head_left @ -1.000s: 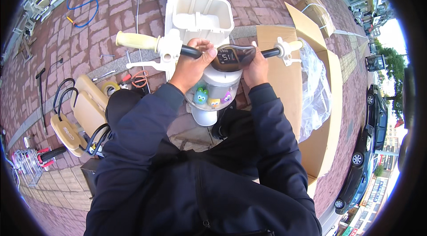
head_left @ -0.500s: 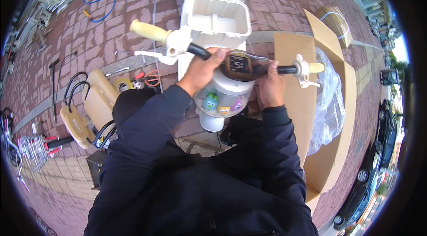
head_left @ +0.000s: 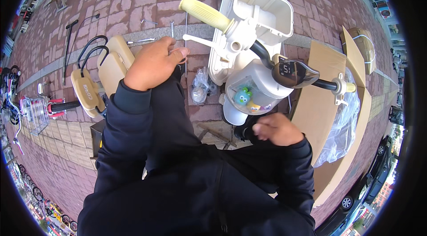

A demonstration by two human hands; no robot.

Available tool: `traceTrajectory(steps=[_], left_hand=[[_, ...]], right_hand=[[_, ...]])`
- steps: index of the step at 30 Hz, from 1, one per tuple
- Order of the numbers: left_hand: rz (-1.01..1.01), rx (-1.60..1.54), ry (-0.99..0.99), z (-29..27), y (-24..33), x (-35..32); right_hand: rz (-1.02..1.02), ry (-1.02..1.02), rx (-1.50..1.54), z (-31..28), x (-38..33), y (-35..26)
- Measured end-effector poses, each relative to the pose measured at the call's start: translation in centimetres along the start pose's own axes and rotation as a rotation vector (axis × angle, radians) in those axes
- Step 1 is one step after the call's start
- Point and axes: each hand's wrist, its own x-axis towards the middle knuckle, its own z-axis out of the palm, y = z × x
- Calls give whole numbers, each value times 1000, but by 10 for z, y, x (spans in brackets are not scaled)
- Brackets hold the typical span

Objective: The person assembles a child's electric scooter by attaching the handlebar, mirrors, and seat. They unwrap components, connect the handlebar to the stem, install rearview mirrors, and secure the seat with screws.

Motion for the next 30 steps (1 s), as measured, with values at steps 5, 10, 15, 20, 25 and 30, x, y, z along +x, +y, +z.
traceTrajectory(steps=[5,10,15,20,25,30], left_hand=[[142,368,-305,30,29,0],[73,364,-302,34,17,6],[-37,266,-243,28,2,5],[-176,241,-132,37,-4,-16],[-364,254,-112,46,-23,-64],[-180,317,-63,56,-37,-95]], right_hand=[[-258,-180,-358,124,151,52],[246,186,-342,202,323,121],[115,649,39,220,389,167],[11,731,508,227,385,162],[-34,621,469,219,325,106],[-289,439,571,190,215,41]])
